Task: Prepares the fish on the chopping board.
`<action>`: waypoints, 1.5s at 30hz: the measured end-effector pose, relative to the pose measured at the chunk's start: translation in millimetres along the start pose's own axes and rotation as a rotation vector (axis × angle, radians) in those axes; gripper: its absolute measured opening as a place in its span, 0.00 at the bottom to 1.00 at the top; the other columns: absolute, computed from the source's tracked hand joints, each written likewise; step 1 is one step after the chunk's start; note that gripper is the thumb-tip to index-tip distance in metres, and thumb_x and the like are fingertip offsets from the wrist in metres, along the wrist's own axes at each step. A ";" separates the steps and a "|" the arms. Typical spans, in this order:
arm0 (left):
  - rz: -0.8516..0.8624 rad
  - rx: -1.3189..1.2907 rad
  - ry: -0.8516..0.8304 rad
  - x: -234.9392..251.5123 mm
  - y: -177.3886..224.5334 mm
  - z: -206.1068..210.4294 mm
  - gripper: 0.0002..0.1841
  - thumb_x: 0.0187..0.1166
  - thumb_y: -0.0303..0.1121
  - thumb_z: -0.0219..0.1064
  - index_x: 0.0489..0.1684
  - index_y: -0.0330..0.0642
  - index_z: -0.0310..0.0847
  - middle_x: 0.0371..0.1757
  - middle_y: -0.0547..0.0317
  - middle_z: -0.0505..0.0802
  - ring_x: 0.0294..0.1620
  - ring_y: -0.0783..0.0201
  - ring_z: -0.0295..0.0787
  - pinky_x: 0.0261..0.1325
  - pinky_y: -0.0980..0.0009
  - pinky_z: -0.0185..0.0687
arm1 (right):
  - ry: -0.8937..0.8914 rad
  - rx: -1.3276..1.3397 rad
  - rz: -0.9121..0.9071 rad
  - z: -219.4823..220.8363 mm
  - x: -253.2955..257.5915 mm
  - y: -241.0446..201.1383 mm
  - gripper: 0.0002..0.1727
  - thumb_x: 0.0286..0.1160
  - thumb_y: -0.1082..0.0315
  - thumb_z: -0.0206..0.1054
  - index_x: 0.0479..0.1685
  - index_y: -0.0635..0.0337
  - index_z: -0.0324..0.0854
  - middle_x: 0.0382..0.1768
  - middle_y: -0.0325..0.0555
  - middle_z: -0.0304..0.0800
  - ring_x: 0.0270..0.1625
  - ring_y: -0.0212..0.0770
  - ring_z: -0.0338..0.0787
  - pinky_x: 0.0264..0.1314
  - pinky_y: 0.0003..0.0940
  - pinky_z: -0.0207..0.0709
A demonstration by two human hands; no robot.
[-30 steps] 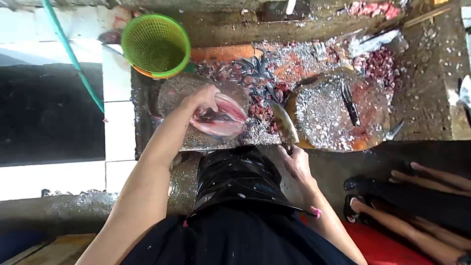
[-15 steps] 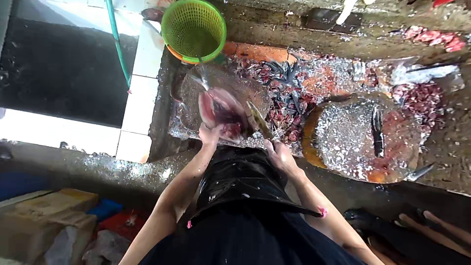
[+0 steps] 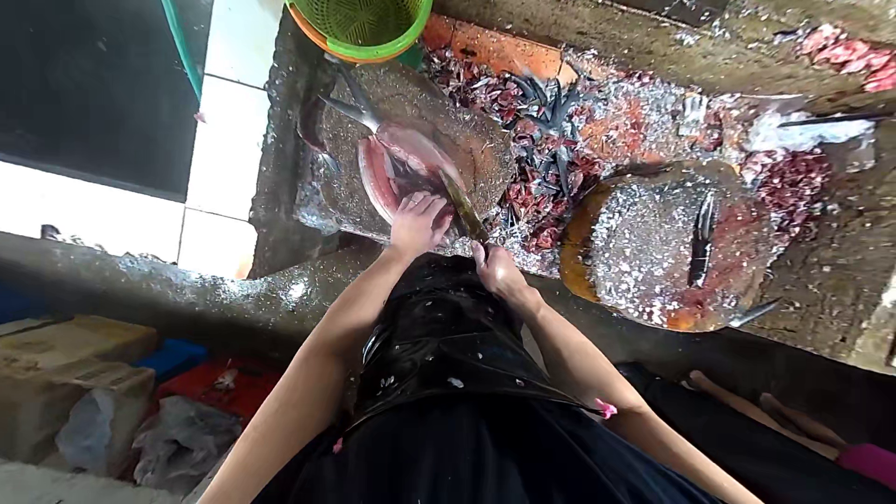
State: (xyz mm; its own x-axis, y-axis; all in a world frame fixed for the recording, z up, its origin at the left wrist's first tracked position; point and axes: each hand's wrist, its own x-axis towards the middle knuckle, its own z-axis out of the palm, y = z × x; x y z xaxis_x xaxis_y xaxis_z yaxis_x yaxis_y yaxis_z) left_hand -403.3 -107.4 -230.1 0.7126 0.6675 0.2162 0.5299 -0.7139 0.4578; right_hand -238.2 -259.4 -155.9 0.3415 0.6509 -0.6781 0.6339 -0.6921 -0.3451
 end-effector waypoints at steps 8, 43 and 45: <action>0.012 0.020 0.070 -2.4 -4.7 3.3 0.21 0.77 0.53 0.65 0.56 0.52 0.91 0.61 0.62 0.95 0.71 0.57 0.87 0.78 0.58 0.77 | -0.016 -0.022 -0.066 -8.8 -18.1 14.8 0.37 0.91 0.37 0.38 0.38 0.57 0.83 0.30 0.52 0.87 0.38 0.51 0.92 0.43 0.54 0.84; 0.001 -0.022 0.082 -4.0 -6.3 4.0 0.22 0.79 0.56 0.61 0.57 0.54 0.92 0.63 0.63 0.95 0.72 0.57 0.87 0.79 0.58 0.76 | -0.017 -0.146 0.042 -34.5 24.1 -29.5 0.39 0.90 0.34 0.36 0.40 0.59 0.82 0.31 0.56 0.88 0.37 0.58 0.93 0.38 0.60 0.84; 0.003 -0.028 0.074 -3.4 -6.1 3.6 0.22 0.79 0.56 0.61 0.57 0.54 0.92 0.63 0.63 0.95 0.72 0.57 0.86 0.80 0.58 0.76 | 0.001 -0.147 0.026 -35.9 29.5 -31.4 0.42 0.88 0.31 0.33 0.41 0.59 0.81 0.31 0.57 0.88 0.35 0.59 0.93 0.34 0.61 0.84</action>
State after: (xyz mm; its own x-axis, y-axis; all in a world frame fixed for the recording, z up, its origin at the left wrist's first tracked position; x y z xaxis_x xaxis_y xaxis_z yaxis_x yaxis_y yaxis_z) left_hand -407.3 -106.1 -236.7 0.6773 0.6802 0.2805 0.5142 -0.7103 0.4807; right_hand -223.1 -207.3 -141.7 0.3599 0.6337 -0.6848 0.7194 -0.6558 -0.2288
